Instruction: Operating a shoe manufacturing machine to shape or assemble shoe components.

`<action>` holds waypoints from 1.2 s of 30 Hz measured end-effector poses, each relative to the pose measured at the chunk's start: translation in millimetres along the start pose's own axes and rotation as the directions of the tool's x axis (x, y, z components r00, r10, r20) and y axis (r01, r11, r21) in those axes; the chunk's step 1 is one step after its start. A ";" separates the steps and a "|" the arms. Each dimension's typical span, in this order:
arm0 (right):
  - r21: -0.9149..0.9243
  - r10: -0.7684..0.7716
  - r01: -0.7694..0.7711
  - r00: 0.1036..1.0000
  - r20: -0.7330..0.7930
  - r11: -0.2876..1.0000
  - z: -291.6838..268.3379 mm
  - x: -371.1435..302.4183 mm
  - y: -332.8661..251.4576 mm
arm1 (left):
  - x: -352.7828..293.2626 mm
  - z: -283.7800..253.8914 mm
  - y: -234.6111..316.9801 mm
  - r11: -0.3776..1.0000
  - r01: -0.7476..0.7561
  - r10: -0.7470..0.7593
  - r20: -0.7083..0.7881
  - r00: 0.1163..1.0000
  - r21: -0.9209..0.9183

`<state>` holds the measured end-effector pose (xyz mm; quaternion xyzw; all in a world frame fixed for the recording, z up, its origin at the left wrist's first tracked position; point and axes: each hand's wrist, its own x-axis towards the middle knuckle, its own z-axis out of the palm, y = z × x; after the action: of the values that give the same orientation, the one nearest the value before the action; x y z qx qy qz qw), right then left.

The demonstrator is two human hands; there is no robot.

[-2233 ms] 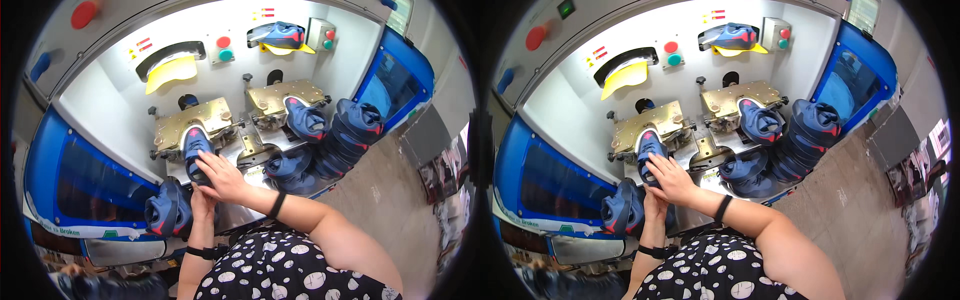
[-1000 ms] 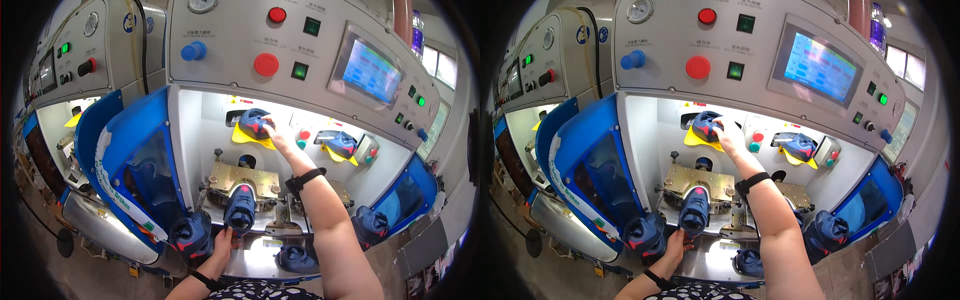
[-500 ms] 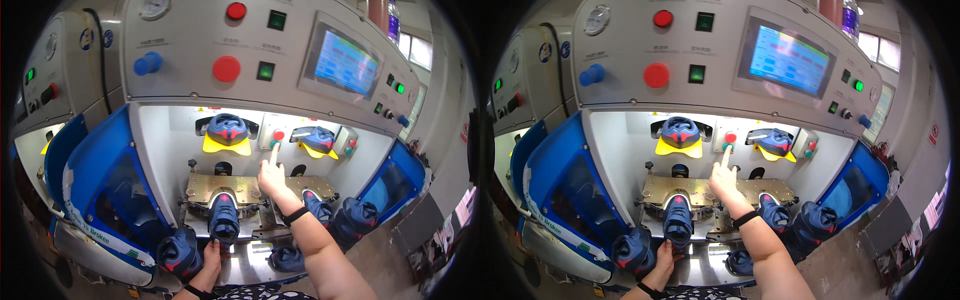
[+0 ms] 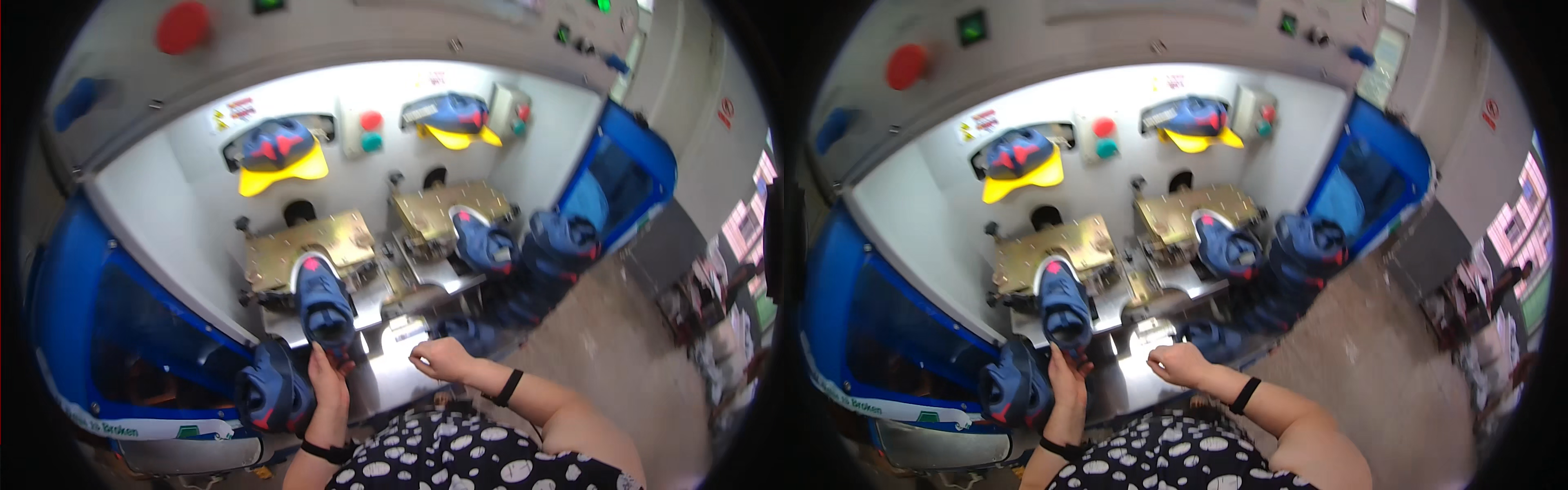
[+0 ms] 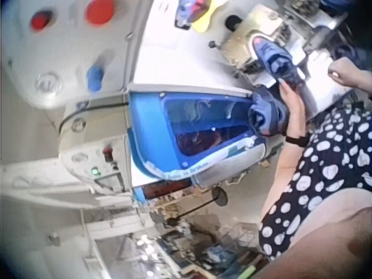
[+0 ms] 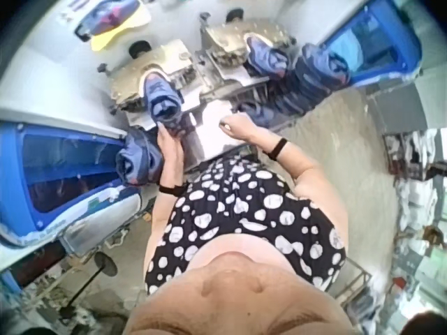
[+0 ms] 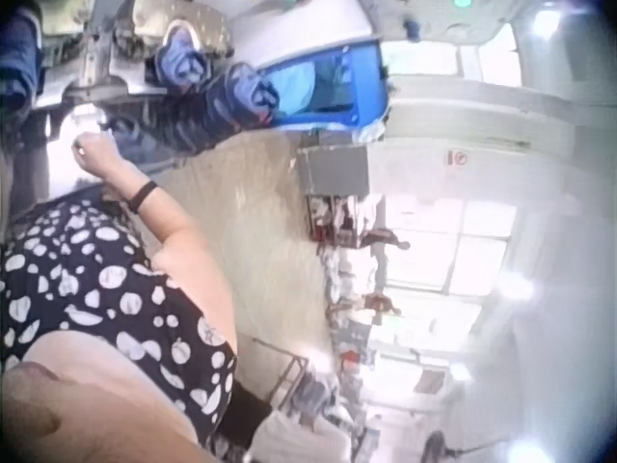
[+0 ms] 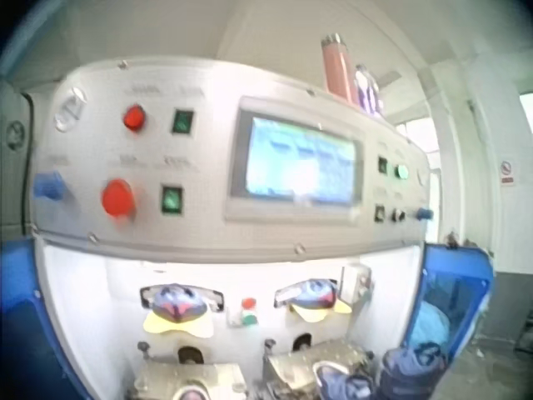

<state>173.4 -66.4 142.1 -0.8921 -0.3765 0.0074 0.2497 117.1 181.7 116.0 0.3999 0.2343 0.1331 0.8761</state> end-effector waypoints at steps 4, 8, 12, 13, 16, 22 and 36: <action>0.028 0.131 -0.130 0.991 -0.023 0.991 31.3 -59.3 12.2 | -4.3 5.0 0.7 1.000 0.005 -0.004 -0.031 1.000 0.030; 0.064 0.329 -0.324 0.938 -0.109 0.944 29.1 -86.5 15.1 | -4.7 9.7 3.2 0.998 -0.039 0.039 -0.015 0.999 0.040; 0.113 0.400 -0.385 0.899 -0.178 0.916 21.5 -97.5 20.0 | -6.6 8.2 -7.8 0.999 -0.022 0.023 -0.011 1.000 0.037; 0.146 0.380 -0.353 0.892 -0.243 0.924 22.4 -97.2 22.1 | -8.2 6.2 -12.5 1.000 0.005 -0.004 -0.021 1.000 0.010; 0.097 0.389 -0.378 0.876 -0.285 0.921 31.6 -82.2 34.7 | -13.2 -1.0 -26.4 0.990 0.101 -0.103 0.008 0.995 0.094; 0.131 0.366 -0.355 0.928 -0.072 0.926 45.5 -50.8 51.4 | -17.1 -8.2 -44.0 0.810 0.208 -0.291 0.068 0.954 0.549; 0.252 0.143 -0.114 0.985 -0.096 0.961 15.1 -85.9 115.7 | -13.7 -1.9 -122.2 0.567 -0.102 -0.174 0.239 0.955 0.818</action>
<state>186.2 -186.3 61.6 -0.8759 -0.2991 0.0194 0.3782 110.1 98.4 25.9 0.7712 0.1448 -0.0702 0.6160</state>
